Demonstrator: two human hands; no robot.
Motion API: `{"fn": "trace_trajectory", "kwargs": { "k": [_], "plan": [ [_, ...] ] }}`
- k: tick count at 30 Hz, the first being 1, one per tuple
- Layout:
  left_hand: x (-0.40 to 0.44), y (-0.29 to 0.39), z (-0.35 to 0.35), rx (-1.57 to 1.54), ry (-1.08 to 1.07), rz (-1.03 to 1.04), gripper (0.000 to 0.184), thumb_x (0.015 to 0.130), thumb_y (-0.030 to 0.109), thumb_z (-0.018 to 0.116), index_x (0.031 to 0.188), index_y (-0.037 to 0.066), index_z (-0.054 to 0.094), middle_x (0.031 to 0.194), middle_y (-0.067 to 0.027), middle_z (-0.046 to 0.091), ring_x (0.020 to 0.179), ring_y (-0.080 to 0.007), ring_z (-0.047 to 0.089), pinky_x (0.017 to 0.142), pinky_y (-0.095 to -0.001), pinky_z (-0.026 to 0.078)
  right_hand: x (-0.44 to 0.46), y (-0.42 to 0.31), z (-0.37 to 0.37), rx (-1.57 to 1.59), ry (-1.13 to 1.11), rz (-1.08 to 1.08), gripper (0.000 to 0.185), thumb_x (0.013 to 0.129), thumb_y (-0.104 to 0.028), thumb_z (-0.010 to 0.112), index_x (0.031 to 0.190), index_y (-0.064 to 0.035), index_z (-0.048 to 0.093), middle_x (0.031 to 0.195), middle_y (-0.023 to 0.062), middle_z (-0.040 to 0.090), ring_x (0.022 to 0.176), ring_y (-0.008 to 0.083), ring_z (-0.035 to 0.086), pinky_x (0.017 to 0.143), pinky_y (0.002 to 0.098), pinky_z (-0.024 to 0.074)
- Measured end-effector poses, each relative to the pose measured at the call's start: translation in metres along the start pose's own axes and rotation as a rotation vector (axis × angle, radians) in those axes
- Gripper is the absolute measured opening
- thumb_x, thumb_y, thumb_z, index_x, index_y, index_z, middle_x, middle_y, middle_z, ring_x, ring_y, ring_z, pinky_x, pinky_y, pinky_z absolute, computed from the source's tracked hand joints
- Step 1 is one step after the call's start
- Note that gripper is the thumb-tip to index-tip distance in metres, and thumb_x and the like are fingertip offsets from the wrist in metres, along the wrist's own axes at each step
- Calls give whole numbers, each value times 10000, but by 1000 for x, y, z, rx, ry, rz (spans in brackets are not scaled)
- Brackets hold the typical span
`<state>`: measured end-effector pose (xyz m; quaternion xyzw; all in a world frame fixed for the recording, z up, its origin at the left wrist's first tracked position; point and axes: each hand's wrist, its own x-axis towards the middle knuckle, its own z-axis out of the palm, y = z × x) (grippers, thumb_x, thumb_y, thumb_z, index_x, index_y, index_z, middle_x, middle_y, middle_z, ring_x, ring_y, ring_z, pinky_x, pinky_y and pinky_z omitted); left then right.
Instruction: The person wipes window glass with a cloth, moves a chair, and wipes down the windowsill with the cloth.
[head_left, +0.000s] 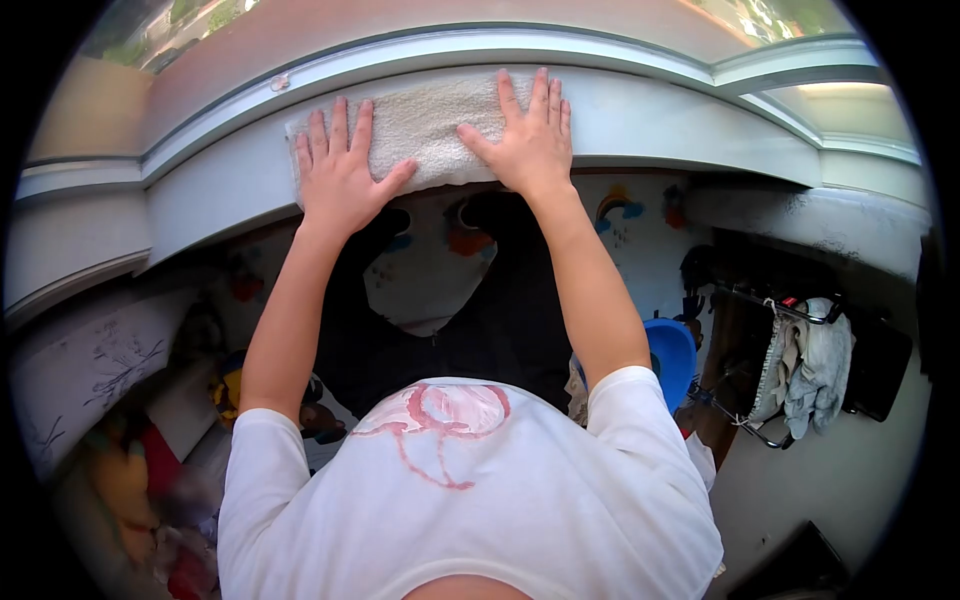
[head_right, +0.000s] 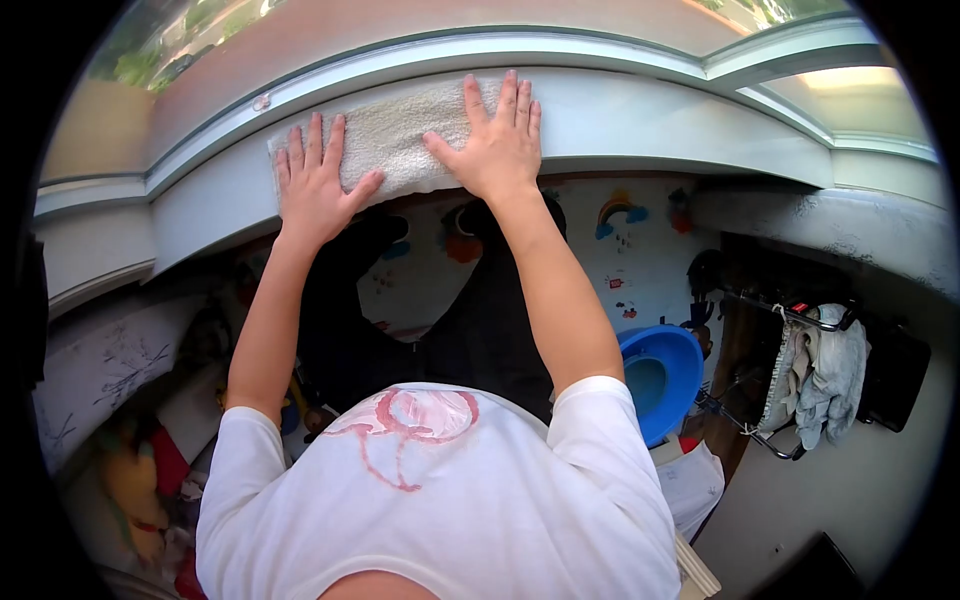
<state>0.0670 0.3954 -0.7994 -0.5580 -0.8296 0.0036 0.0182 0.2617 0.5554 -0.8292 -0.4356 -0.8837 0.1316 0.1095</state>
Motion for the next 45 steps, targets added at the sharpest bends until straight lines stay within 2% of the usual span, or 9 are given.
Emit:
{"fn": "trace_trajectory", "kwargs": {
  "k": [6,7,11,23,30,35,38,42,45],
  "plan": [
    [0,-12,-15,-192,-10,87,843,907,580,616,1576,143,345,1647,-170,263,1527,-392,194,1228,-515,171,6,52,-9,507,28,-118,752,938,-537,593,1566,-186,376,1631,248,239,1535,415,149,1237,506,179],
    [-6,-26,-19,-286,3,119,813,913,534,643,1566,136,366,1641,-162,283,1525,-381,210,1230,-497,192,3,57,-18,638,90,-142,610,923,-352,659,1484,-167,503,1571,204,392,1504,412,253,1219,500,236],
    [-23,-70,-31,-280,3,218,679,904,331,713,1488,78,478,1552,-100,446,1469,-319,352,1206,-434,295,0,88,-36,557,21,-232,469,844,-245,744,1298,-163,663,1385,60,617,1418,363,431,1188,489,296],
    [-13,-77,-38,-254,-87,200,663,866,289,762,1448,78,522,1522,-102,473,1421,-304,410,1173,-413,356,8,90,-67,101,-142,-337,411,808,-325,811,1201,-255,712,1292,-48,650,1220,235,538,1060,423,340],
    [-10,-77,-41,-339,85,393,415,836,209,778,1194,34,664,1165,-84,706,1145,-299,619,985,-414,491,6,88,-61,109,-98,-485,255,813,-223,797,1047,-154,723,1053,33,665,1021,261,579,928,394,425],
    [-7,-69,-74,-579,-229,-20,255,928,121,707,1144,9,629,1019,-102,713,977,-217,658,878,-328,512,-5,79,-81,195,-89,-435,215,864,-167,750,1055,-85,696,1005,82,639,1015,299,556,939,393,432],
    [-8,-88,-72,-833,-136,-79,208,956,140,676,1112,11,631,882,-114,674,790,-213,622,755,-325,500,-7,75,-101,225,-145,-391,205,904,-150,713,1074,-46,668,1018,96,637,1023,297,537,929,384,445],
    [-7,-102,-76,-1097,-178,-88,268,1004,156,640,1229,26,573,999,-37,644,924,-117,575,816,-266,484,-5,74,-111,406,-122,-372,254,963,-198,679,1144,-27,628,1036,69,662,1035,237,579,923,351,472],
    [-5,-106,-78,-1298,-117,-87,298,1015,150,630,1272,25,545,1089,-32,628,985,-103,569,863,-254,484,-5,65,-120,910,-356,40,273,996,-195,648,1188,-8,594,1063,67,677,995,160,605,891,299,483]
  ]
}}
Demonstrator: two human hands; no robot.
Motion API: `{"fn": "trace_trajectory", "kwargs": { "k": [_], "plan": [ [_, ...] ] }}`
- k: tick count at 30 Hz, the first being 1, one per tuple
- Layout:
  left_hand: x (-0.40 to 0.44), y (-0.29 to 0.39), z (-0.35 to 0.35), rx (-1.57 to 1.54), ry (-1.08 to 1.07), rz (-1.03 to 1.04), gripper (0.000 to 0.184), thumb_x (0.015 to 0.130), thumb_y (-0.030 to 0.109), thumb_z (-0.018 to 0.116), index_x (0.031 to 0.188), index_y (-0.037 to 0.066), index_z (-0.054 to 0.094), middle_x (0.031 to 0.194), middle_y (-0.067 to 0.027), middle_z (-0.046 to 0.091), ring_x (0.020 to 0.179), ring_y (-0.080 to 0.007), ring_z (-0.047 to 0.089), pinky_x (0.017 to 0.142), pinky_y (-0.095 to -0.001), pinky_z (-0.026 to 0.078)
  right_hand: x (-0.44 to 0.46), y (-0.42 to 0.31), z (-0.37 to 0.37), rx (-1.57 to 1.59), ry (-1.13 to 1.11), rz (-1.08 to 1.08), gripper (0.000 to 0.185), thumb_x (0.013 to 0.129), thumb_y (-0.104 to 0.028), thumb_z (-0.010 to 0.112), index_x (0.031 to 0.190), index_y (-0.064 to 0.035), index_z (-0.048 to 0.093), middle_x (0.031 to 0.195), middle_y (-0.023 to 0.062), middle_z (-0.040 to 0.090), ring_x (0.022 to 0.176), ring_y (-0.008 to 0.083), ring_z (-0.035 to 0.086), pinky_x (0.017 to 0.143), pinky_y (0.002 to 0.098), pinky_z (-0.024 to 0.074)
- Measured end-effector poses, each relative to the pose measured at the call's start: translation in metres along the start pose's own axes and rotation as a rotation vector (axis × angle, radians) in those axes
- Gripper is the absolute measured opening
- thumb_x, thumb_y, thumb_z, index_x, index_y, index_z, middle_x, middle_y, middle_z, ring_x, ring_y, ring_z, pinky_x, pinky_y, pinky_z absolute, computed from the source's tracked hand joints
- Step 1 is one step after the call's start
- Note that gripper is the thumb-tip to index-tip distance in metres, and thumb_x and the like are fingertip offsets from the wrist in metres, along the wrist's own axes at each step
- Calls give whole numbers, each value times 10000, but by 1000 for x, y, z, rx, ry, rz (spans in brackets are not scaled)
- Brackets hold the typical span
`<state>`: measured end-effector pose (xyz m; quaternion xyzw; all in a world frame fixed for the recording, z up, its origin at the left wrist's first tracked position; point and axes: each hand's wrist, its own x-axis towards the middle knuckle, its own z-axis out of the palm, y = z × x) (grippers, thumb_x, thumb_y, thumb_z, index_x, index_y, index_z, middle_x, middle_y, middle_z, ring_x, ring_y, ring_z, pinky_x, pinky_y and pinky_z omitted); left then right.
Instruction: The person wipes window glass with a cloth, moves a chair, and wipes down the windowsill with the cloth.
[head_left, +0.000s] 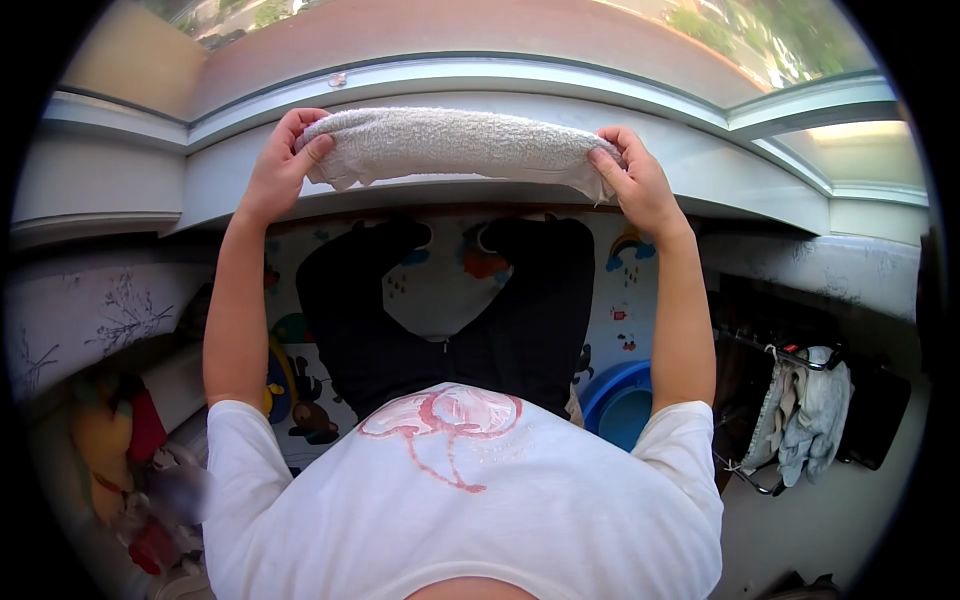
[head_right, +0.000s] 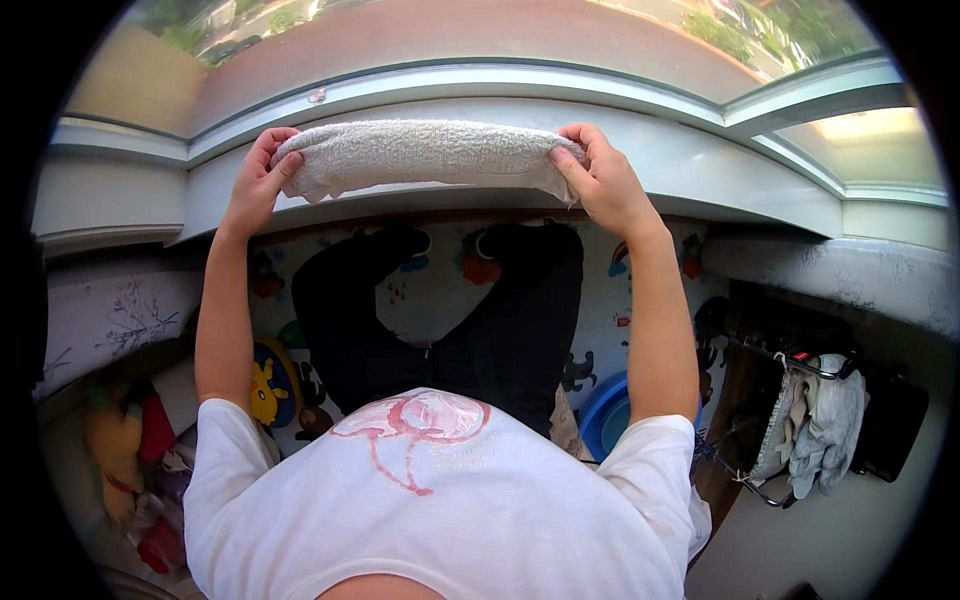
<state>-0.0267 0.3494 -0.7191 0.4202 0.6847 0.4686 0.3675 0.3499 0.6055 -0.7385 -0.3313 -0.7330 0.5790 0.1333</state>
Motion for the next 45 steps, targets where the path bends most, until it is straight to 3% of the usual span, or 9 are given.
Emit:
{"fn": "trace_trajectory", "kwargs": {
  "k": [6,13,17,23,27,28,32,39,45],
  "plan": [
    [8,-16,13,-188,99,-191,321,999,127,648,1288,24,552,1149,-72,637,1011,-129,596,875,-272,507,33,35,2,146,29,-103,257,989,-175,658,1193,-28,607,1086,87,668,959,140,610,865,283,490],
    [23,-20,54,563,429,-65,228,897,135,702,1107,51,673,1139,-120,660,997,-252,651,843,-350,538,58,40,20,-568,388,-320,176,849,-127,708,1021,-148,734,1087,99,598,1024,278,596,874,376,504],
    [23,-9,88,859,551,380,216,864,163,688,1058,67,684,1131,-115,663,1050,-312,624,926,-418,494,69,25,55,-697,585,-469,116,801,-157,680,899,-148,742,970,61,640,943,286,607,829,397,502],
    [47,-9,138,979,439,426,346,920,296,638,1193,83,632,1295,-100,609,1233,-313,539,1059,-437,409,101,11,113,-629,615,-493,119,798,-251,710,792,-132,715,813,46,665,869,288,632,798,420,506],
    [36,-51,126,1220,308,343,581,987,504,507,1485,204,492,1528,-110,466,1409,-332,409,1180,-492,264,82,46,132,-918,640,-325,497,842,-434,685,1126,-30,634,1235,196,559,1235,376,480,1019,505,417],
    [34,-48,126,1227,249,308,572,1006,559,436,1530,329,434,1581,-87,410,1447,-357,361,1207,-522,197,76,49,132,-858,546,-299,740,878,-534,620,1329,42,507,1443,272,405,1422,426,295,1155,538,285],
    [32,-39,139,1298,175,291,536,1004,588,426,1516,429,424,1602,-83,366,1455,-390,305,1192,-555,148,63,52,120,-980,529,-115,948,910,-666,514,1526,33,339,1593,280,277,1528,443,127,1236,536,146],
    [68,-39,204,1154,302,447,450,968,554,552,1393,408,568,1391,-58,408,1311,-274,323,1105,-513,192,67,81,59,-919,652,63,1060,901,-725,501,1518,109,284,1601,313,245,1528,429,160,1244,499,147],
    [75,-27,190,1042,266,128,430,954,596,549,1349,430,587,1328,-51,429,1296,-258,345,1132,-455,195,89,64,87,-917,641,258,1033,929,-679,430,1527,140,233,1606,332,216,1538,426,112,1255,479,67]
  ]
}}
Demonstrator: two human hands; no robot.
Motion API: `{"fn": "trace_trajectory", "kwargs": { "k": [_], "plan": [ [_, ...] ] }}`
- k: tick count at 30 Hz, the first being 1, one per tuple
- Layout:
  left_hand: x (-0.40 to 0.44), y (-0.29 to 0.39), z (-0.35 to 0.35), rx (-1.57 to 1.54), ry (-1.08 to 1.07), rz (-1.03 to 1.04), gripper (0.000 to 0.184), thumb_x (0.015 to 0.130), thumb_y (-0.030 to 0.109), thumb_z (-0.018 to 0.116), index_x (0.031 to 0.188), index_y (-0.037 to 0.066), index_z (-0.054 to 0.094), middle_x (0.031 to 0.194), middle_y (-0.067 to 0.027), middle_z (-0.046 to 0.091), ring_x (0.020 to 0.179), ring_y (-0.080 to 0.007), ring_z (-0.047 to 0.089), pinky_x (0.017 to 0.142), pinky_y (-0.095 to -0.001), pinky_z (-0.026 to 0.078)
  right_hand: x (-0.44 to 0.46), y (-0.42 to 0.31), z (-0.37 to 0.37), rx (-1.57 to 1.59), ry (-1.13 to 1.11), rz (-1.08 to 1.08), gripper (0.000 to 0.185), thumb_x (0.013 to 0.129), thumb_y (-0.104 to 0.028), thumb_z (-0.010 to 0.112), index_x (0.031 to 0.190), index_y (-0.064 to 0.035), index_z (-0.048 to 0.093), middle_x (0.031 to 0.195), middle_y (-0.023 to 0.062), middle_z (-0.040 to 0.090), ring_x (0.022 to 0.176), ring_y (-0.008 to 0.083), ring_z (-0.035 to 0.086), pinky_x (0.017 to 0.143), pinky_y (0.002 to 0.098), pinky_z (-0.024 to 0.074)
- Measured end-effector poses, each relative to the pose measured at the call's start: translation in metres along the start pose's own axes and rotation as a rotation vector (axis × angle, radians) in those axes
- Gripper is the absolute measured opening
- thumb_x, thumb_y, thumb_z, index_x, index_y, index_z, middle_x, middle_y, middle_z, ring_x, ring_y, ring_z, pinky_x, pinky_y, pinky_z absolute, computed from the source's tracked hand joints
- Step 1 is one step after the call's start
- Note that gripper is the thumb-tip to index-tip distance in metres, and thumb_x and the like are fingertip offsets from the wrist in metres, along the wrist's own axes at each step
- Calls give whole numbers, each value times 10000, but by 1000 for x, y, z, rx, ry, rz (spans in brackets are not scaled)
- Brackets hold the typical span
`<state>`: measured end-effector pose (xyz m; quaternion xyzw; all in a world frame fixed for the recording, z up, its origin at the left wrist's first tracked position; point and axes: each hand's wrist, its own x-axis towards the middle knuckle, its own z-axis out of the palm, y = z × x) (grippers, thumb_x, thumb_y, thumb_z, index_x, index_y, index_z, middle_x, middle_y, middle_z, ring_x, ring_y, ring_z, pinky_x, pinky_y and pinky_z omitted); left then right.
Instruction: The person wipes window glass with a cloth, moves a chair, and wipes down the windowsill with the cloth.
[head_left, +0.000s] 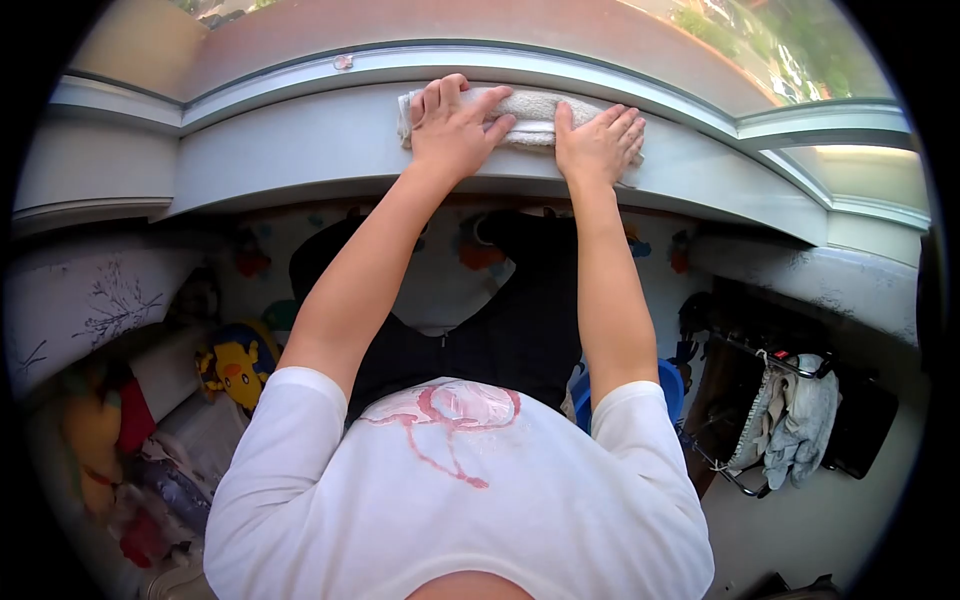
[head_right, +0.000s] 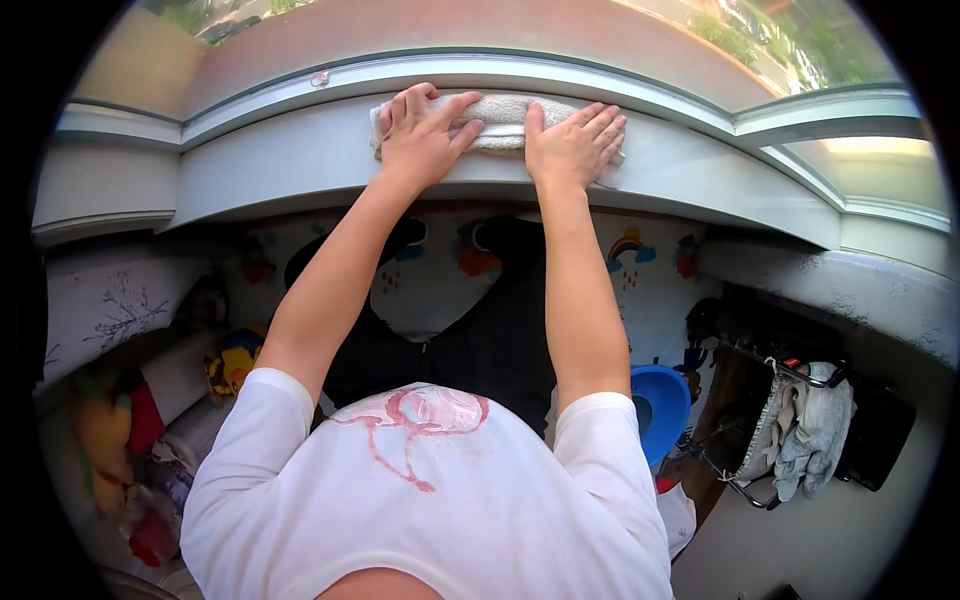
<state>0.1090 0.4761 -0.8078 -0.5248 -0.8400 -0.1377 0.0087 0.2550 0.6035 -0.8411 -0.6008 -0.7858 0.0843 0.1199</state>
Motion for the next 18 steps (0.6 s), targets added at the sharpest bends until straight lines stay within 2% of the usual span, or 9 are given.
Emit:
{"fn": "trace_trajectory", "kwargs": {
  "k": [4,8,9,13,18],
  "plan": [
    [-12,-50,-18,79,1,-48,465,956,609,524,1387,436,550,1381,-69,448,1330,-280,393,1172,-443,211,-23,-53,1,-8,-37,-47,976,942,-621,416,1524,143,243,1605,337,214,1534,432,120,1253,495,57],
    [-43,-107,-44,182,41,-80,469,955,579,535,1395,417,555,1387,-90,466,1311,-297,433,1158,-460,249,-54,-103,13,94,15,-237,924,929,-579,451,1485,149,332,1576,347,262,1502,486,158,1229,567,67],
    [-51,-119,-50,195,41,-85,471,954,575,538,1394,410,559,1381,-92,471,1311,-296,432,1158,-458,245,-61,-111,23,86,76,-287,916,919,-613,486,1471,110,382,1532,348,320,1461,521,207,1198,613,100],
    [-72,-132,-57,258,102,-28,474,954,545,544,1395,372,572,1337,-112,487,1302,-286,430,1155,-483,202,-74,-115,15,166,55,-368,861,905,-634,504,1459,22,447,1521,340,329,1442,533,218,1171,636,130],
    [-66,-113,-38,294,130,18,524,932,575,559,1395,331,575,1314,-143,477,1288,-313,395,1119,-524,165,-63,-84,20,212,159,-478,836,887,-637,563,1402,19,510,1476,288,425,1407,485,317,1140,598,245]
  ]
}}
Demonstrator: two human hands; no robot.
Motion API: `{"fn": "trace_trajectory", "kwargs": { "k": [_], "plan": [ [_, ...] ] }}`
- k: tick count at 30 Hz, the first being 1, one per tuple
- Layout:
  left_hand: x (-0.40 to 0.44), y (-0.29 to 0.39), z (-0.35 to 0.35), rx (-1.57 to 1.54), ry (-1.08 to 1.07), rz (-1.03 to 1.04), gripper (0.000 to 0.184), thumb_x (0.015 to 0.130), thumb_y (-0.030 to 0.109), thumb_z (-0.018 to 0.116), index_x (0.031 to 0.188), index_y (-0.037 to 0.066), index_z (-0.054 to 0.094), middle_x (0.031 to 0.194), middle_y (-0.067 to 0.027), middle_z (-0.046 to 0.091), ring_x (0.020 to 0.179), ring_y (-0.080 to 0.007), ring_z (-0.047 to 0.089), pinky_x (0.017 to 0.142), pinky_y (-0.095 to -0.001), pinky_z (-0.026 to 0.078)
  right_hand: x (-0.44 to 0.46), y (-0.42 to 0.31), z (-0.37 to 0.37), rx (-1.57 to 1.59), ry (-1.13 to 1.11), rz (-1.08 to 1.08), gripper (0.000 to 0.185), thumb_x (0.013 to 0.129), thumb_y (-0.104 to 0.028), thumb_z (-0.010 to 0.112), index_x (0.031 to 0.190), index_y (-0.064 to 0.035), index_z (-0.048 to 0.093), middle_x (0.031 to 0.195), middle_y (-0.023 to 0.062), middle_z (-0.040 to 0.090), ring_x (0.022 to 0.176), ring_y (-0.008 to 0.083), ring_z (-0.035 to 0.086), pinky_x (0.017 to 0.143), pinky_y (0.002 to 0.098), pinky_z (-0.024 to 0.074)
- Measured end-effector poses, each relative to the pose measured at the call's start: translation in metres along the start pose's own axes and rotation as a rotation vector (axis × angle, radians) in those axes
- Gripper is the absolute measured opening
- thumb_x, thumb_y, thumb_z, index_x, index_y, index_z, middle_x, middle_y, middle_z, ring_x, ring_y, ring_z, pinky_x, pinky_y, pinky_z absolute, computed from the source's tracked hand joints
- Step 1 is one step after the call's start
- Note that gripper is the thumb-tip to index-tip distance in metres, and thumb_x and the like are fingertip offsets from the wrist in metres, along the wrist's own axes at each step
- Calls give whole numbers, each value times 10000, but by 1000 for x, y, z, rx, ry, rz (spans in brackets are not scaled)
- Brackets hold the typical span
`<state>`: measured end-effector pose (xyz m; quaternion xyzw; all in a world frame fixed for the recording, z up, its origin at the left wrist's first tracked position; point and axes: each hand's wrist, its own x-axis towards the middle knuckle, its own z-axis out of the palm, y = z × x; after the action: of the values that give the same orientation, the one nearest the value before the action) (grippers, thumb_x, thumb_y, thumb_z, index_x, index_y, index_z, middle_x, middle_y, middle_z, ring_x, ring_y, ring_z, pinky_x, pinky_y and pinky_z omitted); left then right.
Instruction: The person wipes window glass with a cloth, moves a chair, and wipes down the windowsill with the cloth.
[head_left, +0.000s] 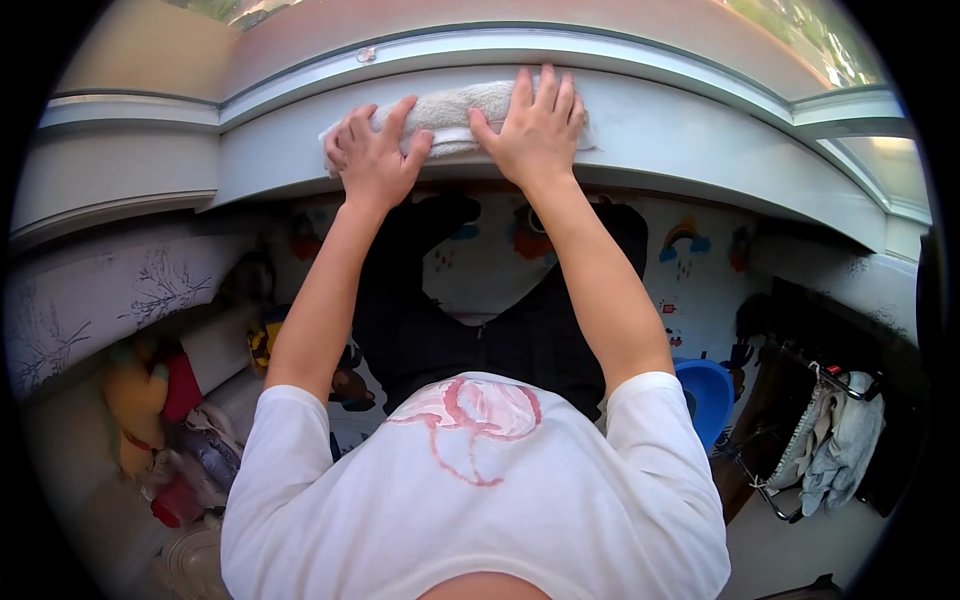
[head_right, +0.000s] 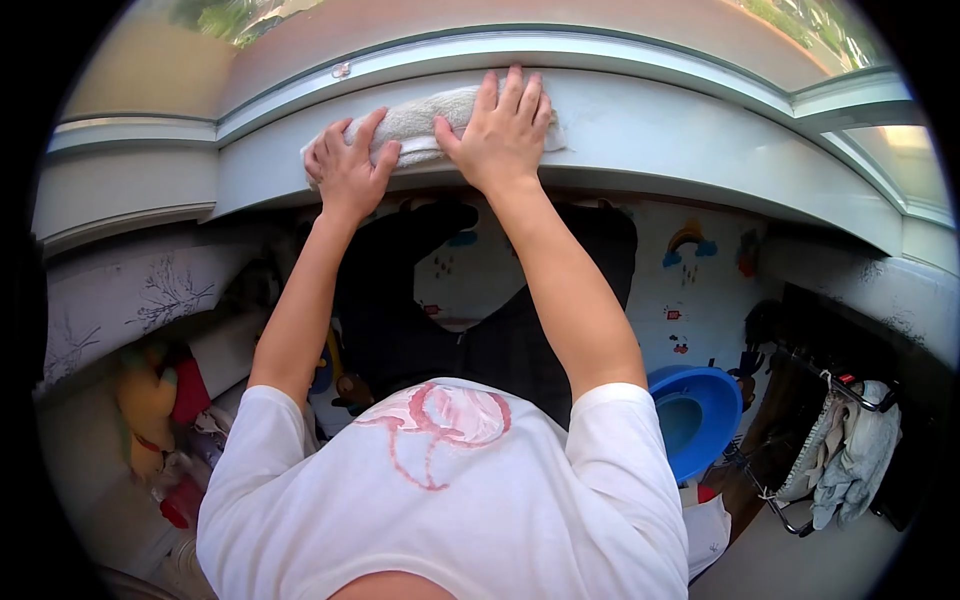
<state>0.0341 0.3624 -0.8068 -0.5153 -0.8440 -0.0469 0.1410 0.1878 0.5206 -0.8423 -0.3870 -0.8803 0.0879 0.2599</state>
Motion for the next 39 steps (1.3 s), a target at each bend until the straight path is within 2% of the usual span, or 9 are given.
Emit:
{"fn": "trace_trajectory", "kwargs": {
  "k": [5,8,9,15,19,24,30,33,39],
  "plan": [
    [18,64,8,-75,-7,62,585,911,656,557,1396,329,572,1319,-167,441,1284,-340,346,1075,-570,138,-9,63,-23,-57,47,21,788,873,-623,606,1348,4,555,1416,238,489,1351,435,407,1115,579,309],
    [30,101,12,-144,-3,129,609,888,693,557,1373,326,581,1262,-131,414,1232,-343,338,1058,-641,145,-17,100,-37,-97,68,50,769,873,-627,603,1345,-21,563,1395,220,505,1346,429,414,1108,570,317],
    [32,109,14,-133,-19,115,584,891,681,569,1375,355,580,1270,-135,410,1243,-345,333,1053,-649,160,-21,109,-35,-79,112,44,694,874,-622,607,1352,-120,579,1385,200,505,1322,444,425,1094,586,315],
    [21,104,6,-107,56,174,506,916,608,603,1375,396,594,1336,-135,463,1314,-329,364,1089,-554,181,-30,93,-38,-38,213,-26,445,885,-517,665,1259,-277,648,1455,123,426,1324,453,375,1041,654,292],
    [7,88,-8,-181,-6,171,476,920,555,630,1362,379,606,1357,-119,478,1344,-339,366,1109,-515,187,-42,91,-36,-12,168,-120,410,894,-479,673,1242,-264,664,1466,97,411,1360,400,343,1044,682,244],
    [-3,82,-9,-174,24,164,456,929,531,637,1349,355,617,1391,-95,433,1366,-324,302,1109,-503,181,-49,67,-52,-59,-9,-97,454,935,-525,618,1292,-247,644,1437,98,431,1381,350,329,1034,711,214],
    [15,85,-12,-97,-154,61,435,952,561,599,1372,447,579,1381,-61,381,1271,-298,293,1064,-520,192,-43,71,-50,-130,-198,-92,753,930,-704,509,1493,-215,407,1535,153,289,1437,391,207,1032,791,154],
    [29,85,-1,-72,-176,27,437,968,586,559,1398,509,527,1366,-62,385,1246,-303,304,1046,-526,194,-28,72,-47,-122,-338,-7,830,919,-752,465,1527,-205,323,1566,179,217,1459,421,133,1057,804,114],
    [48,86,27,-49,-70,-35,460,979,625,507,1428,529,481,1368,-77,400,1250,-314,326,1041,-530,197,2,64,-31,-123,-395,165,839,932,-767,411,1540,-198,305,1552,204,252,1469,431,121,1085,790,95]
  ]
}}
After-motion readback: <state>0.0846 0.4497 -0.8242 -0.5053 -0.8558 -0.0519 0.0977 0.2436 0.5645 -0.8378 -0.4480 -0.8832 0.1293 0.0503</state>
